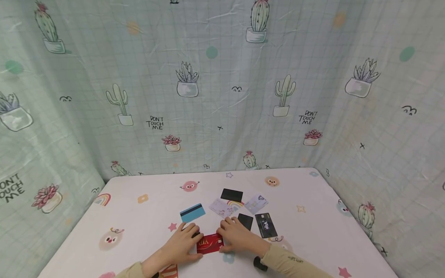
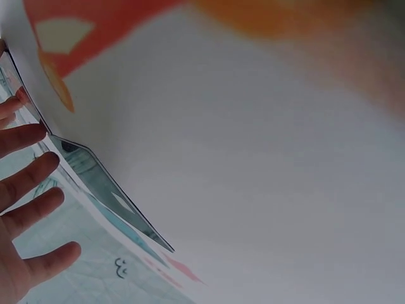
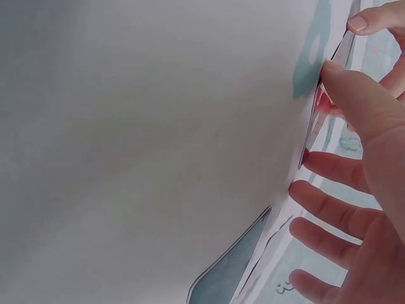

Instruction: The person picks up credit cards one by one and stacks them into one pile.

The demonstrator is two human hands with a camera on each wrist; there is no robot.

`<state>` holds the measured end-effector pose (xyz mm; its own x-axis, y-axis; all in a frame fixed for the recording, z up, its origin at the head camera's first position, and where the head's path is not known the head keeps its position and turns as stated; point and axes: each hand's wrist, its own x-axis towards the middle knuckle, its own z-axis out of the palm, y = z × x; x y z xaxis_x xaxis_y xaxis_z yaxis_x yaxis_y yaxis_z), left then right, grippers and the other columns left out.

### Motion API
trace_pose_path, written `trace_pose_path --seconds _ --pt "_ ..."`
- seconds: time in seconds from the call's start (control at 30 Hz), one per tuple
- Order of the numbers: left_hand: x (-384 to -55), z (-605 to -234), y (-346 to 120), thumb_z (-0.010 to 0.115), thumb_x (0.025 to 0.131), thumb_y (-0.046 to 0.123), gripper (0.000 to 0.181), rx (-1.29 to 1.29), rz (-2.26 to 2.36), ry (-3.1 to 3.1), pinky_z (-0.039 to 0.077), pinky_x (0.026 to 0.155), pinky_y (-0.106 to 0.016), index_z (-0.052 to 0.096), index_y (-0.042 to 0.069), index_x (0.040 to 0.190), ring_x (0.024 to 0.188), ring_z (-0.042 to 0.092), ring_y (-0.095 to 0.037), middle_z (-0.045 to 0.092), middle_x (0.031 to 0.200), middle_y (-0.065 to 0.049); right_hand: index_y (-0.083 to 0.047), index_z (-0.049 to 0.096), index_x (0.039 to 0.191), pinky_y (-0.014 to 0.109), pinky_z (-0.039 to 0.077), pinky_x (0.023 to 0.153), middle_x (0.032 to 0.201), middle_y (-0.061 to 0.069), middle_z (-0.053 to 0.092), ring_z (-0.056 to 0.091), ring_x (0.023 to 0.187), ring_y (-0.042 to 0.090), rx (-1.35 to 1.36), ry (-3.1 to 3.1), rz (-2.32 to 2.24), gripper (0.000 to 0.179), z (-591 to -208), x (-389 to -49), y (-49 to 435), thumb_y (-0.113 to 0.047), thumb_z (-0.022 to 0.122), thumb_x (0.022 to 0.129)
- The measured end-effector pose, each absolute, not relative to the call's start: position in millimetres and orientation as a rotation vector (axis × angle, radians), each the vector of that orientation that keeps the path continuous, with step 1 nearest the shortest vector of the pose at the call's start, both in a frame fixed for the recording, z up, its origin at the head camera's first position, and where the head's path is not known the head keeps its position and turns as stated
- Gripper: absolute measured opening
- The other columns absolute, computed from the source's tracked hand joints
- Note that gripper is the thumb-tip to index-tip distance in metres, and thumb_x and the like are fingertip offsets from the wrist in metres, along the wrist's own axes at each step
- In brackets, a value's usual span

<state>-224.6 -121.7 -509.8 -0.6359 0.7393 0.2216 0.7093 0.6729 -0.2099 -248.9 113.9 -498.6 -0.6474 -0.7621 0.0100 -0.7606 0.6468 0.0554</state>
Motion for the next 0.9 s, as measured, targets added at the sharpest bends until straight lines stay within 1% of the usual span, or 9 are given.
trace_pose_path --seconds 0.23,0.5,0.73,0.9 --pt "-226.1 -512.1 -123.7 0.052 0.077 0.06 0.049 -1.17 0.178 -2.582 0.042 0.088 -0.048 0.06 0.019 0.102 0.099 0.046 -0.015 0.054 0.101 0.002 -0.02 0.055 0.108 0.035 0.039 0.091 0.098 -0.007 0.048 0.04 0.093 0.009 1.319 -2.802 -0.067 0.049 -496.3 -247.6 111.7 -0.056 0.058 0.075" --pt "-224.9 -508.2 -121.7 0.054 0.076 0.06 0.047 -1.18 0.189 -2.552 0.042 0.086 -0.045 0.06 0.019 0.099 0.097 0.047 -0.014 0.054 0.1 0.002 -0.018 0.054 0.106 0.035 0.039 0.09 0.098 -0.006 0.047 0.04 0.093 0.009 1.323 -2.799 -0.084 0.048 -499.7 -248.3 110.2 -0.054 0.06 0.075" --pt "-227.6 -505.9 -119.1 0.051 0.077 0.06 0.05 -1.208 0.243 -2.601 0.041 0.089 -0.042 0.058 0.018 0.104 0.1 0.047 -0.015 0.054 0.104 0.002 -0.019 0.052 0.104 0.036 0.04 0.089 0.097 -0.007 0.045 0.041 0.093 0.01 1.334 -2.826 -0.071 0.047 -500.5 -250.4 108.5 -0.054 0.061 0.073" --pt "-231.0 -504.2 -116.3 0.05 0.077 0.061 0.054 -1.248 0.301 -2.611 0.041 0.09 -0.038 0.055 0.016 0.108 0.103 0.047 -0.016 0.055 0.108 0.001 -0.02 0.049 0.099 0.035 0.04 0.086 0.092 -0.008 0.042 0.04 0.09 0.01 1.332 -2.855 -0.068 0.046 -501.7 -253.9 107.4 -0.054 0.063 0.07"
